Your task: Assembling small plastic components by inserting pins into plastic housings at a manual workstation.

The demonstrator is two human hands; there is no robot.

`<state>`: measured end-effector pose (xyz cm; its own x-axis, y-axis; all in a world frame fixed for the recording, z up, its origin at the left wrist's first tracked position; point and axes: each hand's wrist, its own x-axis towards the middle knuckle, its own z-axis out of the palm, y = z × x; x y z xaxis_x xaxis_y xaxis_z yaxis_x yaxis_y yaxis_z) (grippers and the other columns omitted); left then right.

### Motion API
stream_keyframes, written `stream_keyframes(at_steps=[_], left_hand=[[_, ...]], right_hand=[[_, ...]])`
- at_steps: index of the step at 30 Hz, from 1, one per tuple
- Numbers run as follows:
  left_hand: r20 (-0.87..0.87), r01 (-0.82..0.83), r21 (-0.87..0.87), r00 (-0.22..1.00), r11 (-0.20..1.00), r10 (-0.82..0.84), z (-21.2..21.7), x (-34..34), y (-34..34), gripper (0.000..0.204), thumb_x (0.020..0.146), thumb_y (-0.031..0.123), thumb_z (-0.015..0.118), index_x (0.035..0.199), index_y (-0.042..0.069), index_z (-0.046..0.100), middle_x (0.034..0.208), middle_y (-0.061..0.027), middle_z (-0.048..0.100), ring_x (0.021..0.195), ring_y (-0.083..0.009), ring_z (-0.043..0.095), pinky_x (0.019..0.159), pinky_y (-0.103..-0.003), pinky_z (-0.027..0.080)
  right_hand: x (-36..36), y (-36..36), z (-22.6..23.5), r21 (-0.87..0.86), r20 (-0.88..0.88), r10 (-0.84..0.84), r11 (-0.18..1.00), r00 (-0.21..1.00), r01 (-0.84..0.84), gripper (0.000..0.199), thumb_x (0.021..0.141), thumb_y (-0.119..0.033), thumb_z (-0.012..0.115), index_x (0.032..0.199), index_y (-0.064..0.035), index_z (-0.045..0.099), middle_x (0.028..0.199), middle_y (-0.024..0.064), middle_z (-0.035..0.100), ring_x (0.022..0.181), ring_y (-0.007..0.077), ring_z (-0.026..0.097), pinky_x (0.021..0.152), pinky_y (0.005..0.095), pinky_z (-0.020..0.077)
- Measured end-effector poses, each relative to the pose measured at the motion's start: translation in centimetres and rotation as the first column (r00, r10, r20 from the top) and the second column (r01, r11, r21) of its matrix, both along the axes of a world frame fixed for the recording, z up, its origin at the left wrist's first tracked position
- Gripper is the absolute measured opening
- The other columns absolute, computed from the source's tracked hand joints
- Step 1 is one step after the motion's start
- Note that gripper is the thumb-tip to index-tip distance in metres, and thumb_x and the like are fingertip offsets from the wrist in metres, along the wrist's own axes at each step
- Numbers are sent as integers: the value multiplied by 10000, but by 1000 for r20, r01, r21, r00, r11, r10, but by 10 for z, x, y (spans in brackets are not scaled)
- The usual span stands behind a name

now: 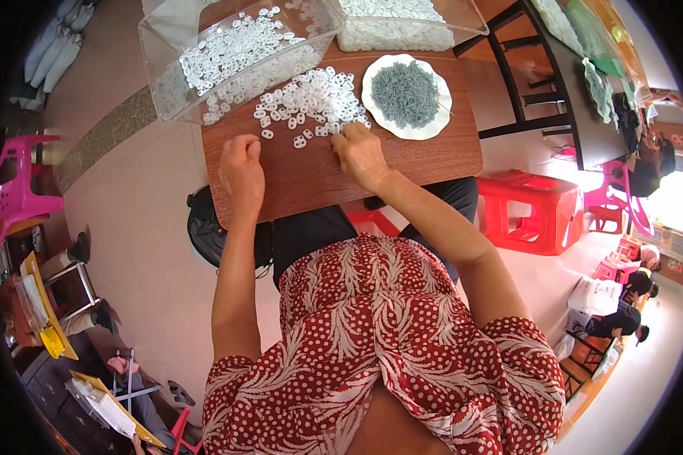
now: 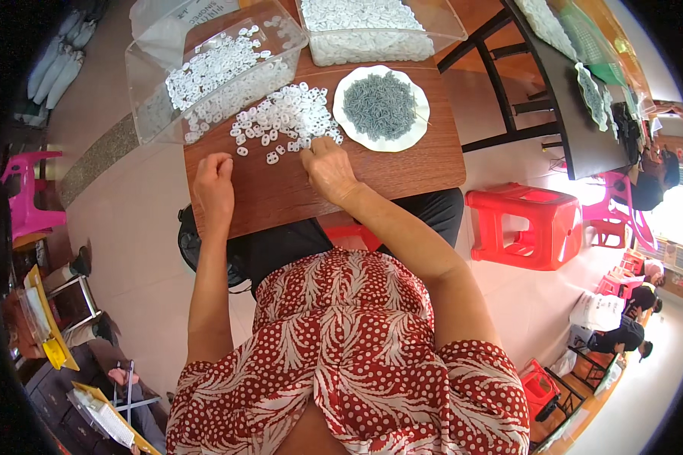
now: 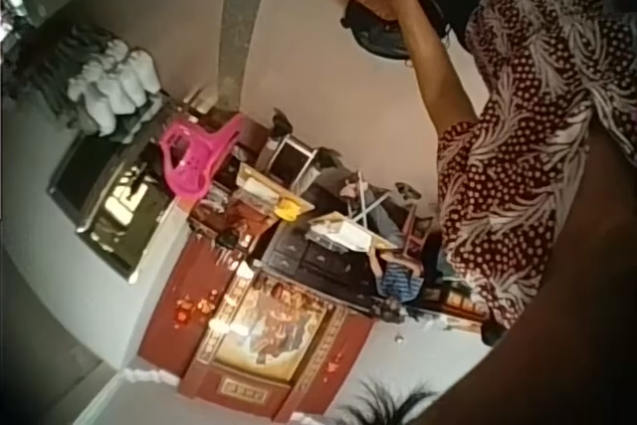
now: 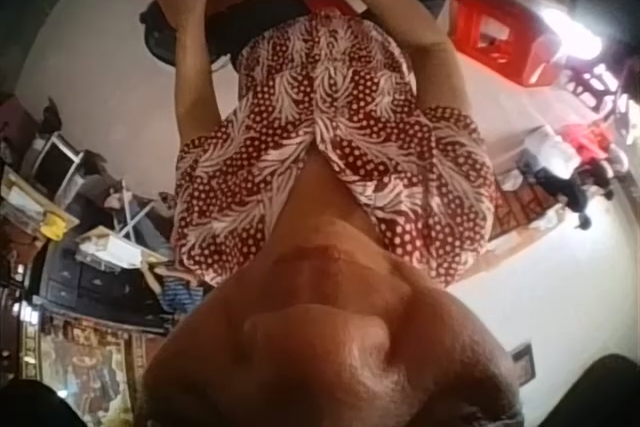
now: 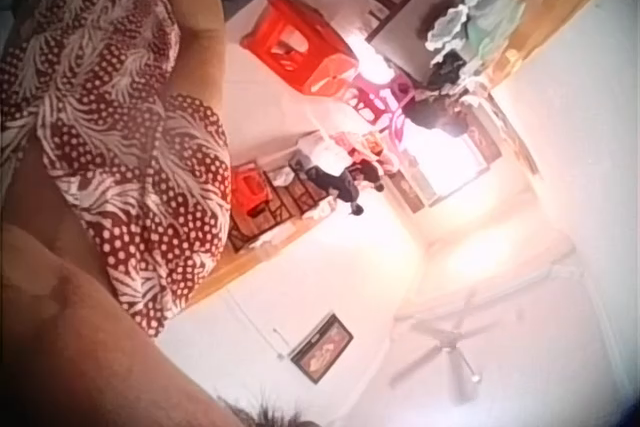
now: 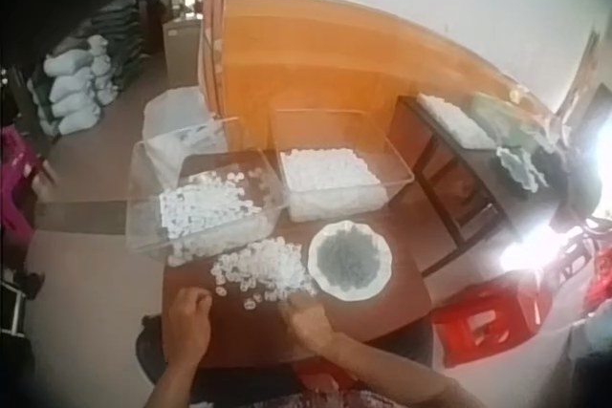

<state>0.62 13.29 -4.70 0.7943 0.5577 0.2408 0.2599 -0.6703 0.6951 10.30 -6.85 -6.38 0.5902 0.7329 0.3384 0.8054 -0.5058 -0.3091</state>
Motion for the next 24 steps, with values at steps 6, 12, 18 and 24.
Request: stream_keyframes(at_steps=[6,12,18,24], left_hand=[[57,35,-576,998,817,-3,23,-14,-30,105,833,123,598,859,22,612,735,-19,574,622,-91,503,553,-231,410],[167,170,-973,985,156,-33,48,-8,-62,121,844,106,607,876,-7,576,730,-56,566,548,-88,481,465,-205,382],[209,213,-976,975,49,-82,56,-4,-82,106,839,74,603,891,-16,582,758,-72,576,580,-118,507,506,-235,410],[208,214,-976,971,39,-119,63,-3,-94,103,839,71,600,893,-15,582,750,-68,576,584,-124,513,509,-238,414]], right_hand=[[7,7,2,-158,80,188,972,979,-174,162,565,-62,638,700,-35,553,785,142,525,786,291,527,662,359,456],[0,4,13,123,-90,51,992,995,-40,88,658,-44,615,710,-21,548,719,128,565,710,306,562,633,386,461],[-11,-21,53,357,-664,31,891,747,280,70,759,-9,612,828,0,599,689,10,584,572,93,499,519,230,407],[-27,-39,100,371,-857,144,839,494,399,82,781,0,612,861,-17,617,700,-47,553,594,13,440,521,164,362]])
